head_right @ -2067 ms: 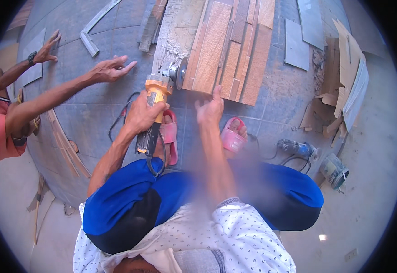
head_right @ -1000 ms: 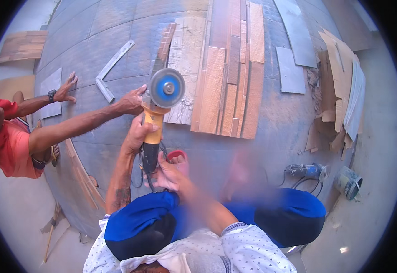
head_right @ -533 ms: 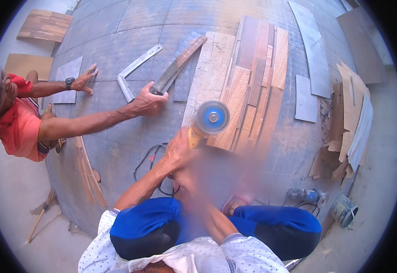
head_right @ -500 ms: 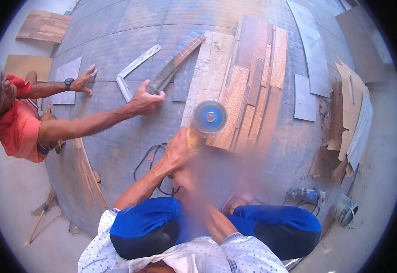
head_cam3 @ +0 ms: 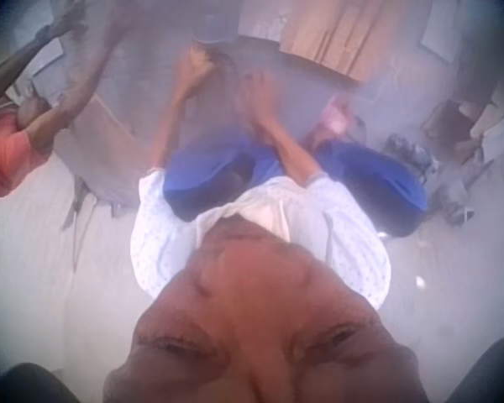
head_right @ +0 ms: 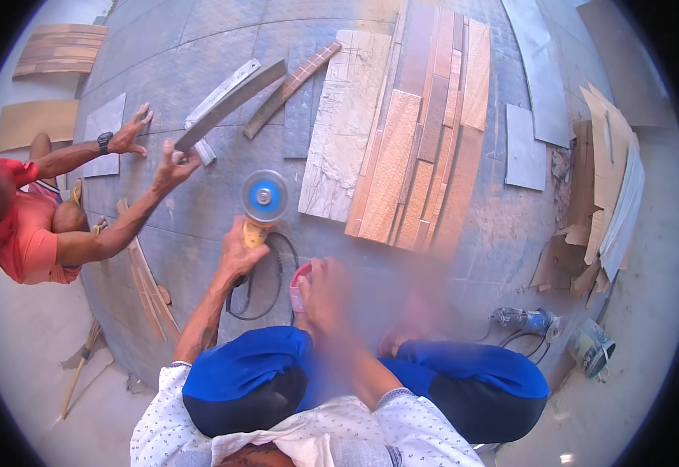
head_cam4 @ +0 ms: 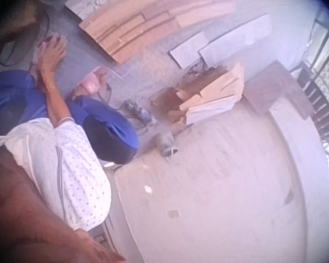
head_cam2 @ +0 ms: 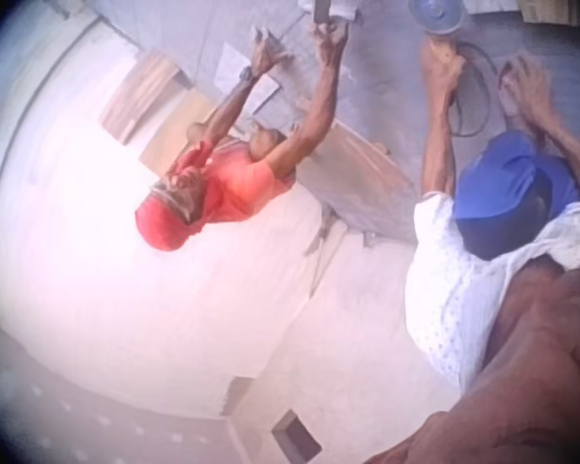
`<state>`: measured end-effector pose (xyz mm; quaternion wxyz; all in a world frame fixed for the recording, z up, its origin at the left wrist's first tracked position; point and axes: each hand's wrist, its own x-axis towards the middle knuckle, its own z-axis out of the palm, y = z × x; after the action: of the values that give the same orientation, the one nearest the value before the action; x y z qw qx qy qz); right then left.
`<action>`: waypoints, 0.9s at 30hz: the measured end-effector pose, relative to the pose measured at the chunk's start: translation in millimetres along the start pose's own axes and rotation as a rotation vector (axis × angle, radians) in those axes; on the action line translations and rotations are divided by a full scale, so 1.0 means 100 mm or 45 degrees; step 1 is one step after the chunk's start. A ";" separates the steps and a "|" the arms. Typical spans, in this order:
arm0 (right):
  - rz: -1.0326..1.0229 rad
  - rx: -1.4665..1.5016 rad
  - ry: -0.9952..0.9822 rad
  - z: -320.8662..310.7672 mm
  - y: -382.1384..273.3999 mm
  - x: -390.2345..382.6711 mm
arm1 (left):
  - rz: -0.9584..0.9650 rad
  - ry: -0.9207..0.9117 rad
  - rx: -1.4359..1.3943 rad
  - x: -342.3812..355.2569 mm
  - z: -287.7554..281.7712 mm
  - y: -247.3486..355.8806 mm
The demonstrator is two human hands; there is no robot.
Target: The person connects the power cord, cuts tiles using an angle grinder, and stacks the cut tiles by hand.
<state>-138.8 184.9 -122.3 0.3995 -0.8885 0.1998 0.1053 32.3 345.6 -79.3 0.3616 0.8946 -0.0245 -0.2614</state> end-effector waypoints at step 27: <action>0.220 -0.459 -0.470 -3.31 0.75 0.61 | -0.863 -0.481 0.283 -2.35 -0.60 0.49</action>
<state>-107.5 -125.4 24.5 0.2541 -0.8907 0.1767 0.3329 -134.0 402.7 94.9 0.1452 0.8218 0.1779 -0.5214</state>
